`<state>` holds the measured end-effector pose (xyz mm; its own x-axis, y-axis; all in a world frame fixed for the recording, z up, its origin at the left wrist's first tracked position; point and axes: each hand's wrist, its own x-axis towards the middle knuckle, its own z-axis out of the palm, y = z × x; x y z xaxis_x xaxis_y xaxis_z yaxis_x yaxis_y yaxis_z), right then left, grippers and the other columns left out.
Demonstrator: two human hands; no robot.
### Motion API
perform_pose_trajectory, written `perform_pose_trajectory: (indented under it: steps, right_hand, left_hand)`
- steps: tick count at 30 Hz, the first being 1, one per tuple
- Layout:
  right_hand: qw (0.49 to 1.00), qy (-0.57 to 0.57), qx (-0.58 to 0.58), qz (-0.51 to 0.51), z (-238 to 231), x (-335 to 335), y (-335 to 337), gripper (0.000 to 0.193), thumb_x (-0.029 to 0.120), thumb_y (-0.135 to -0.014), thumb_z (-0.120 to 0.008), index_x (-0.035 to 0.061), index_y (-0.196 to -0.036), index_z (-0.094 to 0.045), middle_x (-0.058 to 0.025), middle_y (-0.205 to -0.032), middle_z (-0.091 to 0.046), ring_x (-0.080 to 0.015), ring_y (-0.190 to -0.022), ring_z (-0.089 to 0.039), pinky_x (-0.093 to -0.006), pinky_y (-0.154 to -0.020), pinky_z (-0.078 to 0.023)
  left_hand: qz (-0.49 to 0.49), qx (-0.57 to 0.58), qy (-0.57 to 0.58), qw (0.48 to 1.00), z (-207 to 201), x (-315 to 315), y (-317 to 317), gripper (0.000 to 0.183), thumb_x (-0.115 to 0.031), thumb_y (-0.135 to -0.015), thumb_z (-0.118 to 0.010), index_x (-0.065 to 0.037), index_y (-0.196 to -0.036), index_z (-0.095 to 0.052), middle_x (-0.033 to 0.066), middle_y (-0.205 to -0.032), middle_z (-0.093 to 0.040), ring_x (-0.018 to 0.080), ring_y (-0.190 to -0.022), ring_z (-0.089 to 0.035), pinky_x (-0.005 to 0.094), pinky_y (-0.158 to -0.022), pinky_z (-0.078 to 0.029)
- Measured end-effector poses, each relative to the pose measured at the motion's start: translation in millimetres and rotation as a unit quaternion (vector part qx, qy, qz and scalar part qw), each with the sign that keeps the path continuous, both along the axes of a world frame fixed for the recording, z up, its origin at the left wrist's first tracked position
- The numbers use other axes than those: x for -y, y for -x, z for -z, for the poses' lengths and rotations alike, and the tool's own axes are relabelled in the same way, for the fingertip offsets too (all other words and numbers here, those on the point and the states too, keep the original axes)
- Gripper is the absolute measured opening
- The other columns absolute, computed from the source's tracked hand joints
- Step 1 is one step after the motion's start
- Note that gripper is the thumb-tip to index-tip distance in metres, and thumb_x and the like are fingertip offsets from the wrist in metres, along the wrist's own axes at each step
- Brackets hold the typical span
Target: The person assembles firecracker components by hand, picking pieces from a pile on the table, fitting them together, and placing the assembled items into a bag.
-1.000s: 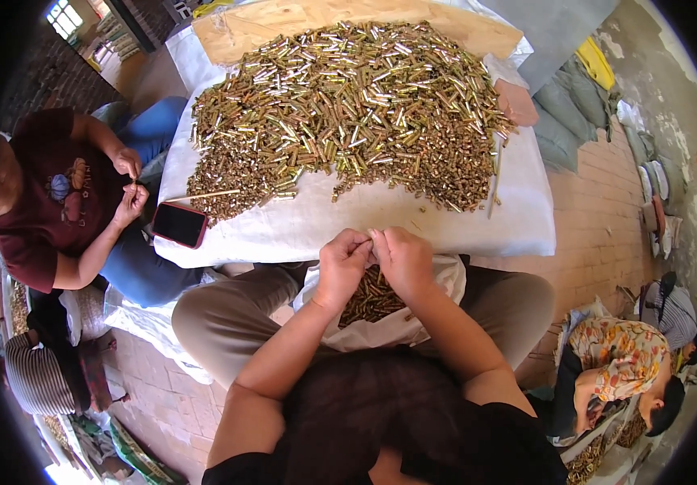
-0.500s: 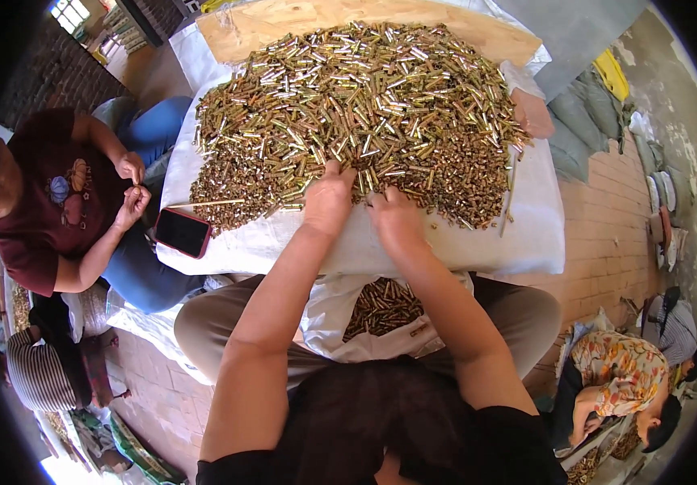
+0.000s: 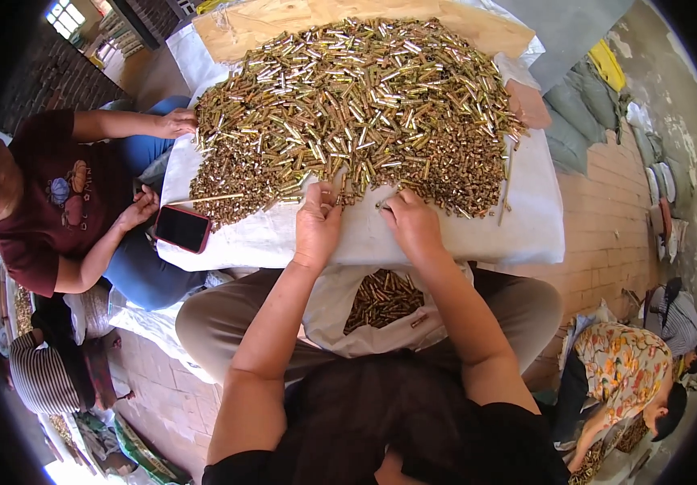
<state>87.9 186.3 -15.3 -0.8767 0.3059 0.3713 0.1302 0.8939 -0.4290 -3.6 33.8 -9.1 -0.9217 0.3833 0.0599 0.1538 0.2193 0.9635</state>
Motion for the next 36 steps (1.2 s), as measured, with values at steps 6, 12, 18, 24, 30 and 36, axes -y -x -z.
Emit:
perform_pose_trajectory:
  steps: [6,12,18,24,30,36]
  right_hand:
    - [0.992,0.112,-0.046,0.038,2.0,-2.8,1.4,0.012,0.013,-0.075,-0.064,0.0031,-0.077,-0.057,-0.0075,-0.073,-0.058,-0.0248,-0.062,-0.059,-0.0358,-0.054,-0.048]
    - [0.808,0.589,-0.014,-0.015,-28.6,8.5,-21.2,0.011,0.012,-0.082,-0.062,0.0014,-0.082,-0.059,-0.0019,-0.071,-0.059,-0.0069,-0.060,-0.054,-0.0218,-0.050,-0.045]
    - [0.757,0.654,-0.001,-0.007,-51.5,16.8,-48.4,0.014,0.014,-0.084,-0.061,0.0001,-0.081,-0.060,-0.0020,-0.068,-0.059,-0.0058,-0.058,-0.053,-0.0199,-0.047,-0.043]
    - [0.771,0.637,-0.012,-0.012,-63.5,24.9,-62.0,0.016,0.018,-0.086,-0.060,0.0023,-0.083,-0.060,-0.0013,-0.068,-0.059,-0.0064,-0.054,-0.052,-0.0201,-0.046,-0.041]
    - [0.769,0.639,-0.017,-0.015,-63.2,25.1,-67.8,0.016,0.018,-0.085,-0.061,0.0030,-0.077,-0.059,0.0003,-0.061,-0.054,-0.0049,-0.047,-0.045,-0.0195,-0.043,-0.035]
    - [0.813,0.582,-0.004,-0.004,-60.4,25.6,-66.6,0.016,0.017,-0.084,-0.062,0.0032,-0.076,-0.059,0.0013,-0.060,-0.053,-0.0043,-0.048,-0.044,-0.0190,-0.042,-0.035]
  left_hand:
    - [0.048,0.127,-0.075,0.988,-1.6,8.0,-8.9,0.012,-0.001,-0.082,-0.056,-0.001,-0.094,-0.059,-0.0012,-0.069,-0.054,0.0057,-0.054,-0.046,0.0200,-0.048,-0.037]
    - [0.139,0.317,-0.218,0.912,-20.4,18.9,-32.6,0.016,-0.004,-0.086,-0.055,-0.004,-0.102,-0.059,-0.0001,-0.072,-0.056,0.0027,-0.048,-0.039,0.0169,-0.039,-0.027]
    - [0.146,0.305,-0.221,0.915,-41.5,14.7,-62.8,0.021,-0.002,-0.086,-0.054,-0.004,-0.106,-0.057,0.0036,-0.077,-0.060,0.0035,-0.046,-0.039,0.0164,-0.039,-0.027]
    - [0.165,0.260,-0.212,0.928,-51.6,15.9,-80.3,0.007,-0.002,-0.086,-0.055,-0.004,-0.093,-0.055,0.0030,-0.077,-0.061,0.0040,-0.047,-0.044,0.0161,-0.038,-0.029]
    - [0.160,0.250,-0.214,0.931,-56.5,15.7,-88.1,0.007,0.001,-0.084,-0.054,-0.002,-0.090,-0.055,0.0068,-0.077,-0.063,0.0062,-0.046,-0.045,0.0181,-0.038,-0.030]
    - [0.149,0.267,-0.224,0.925,-54.6,15.2,-89.0,0.005,0.000,-0.085,-0.053,-0.002,-0.089,-0.055,0.0082,-0.074,-0.063,0.0062,-0.043,-0.042,0.0186,-0.038,-0.029]
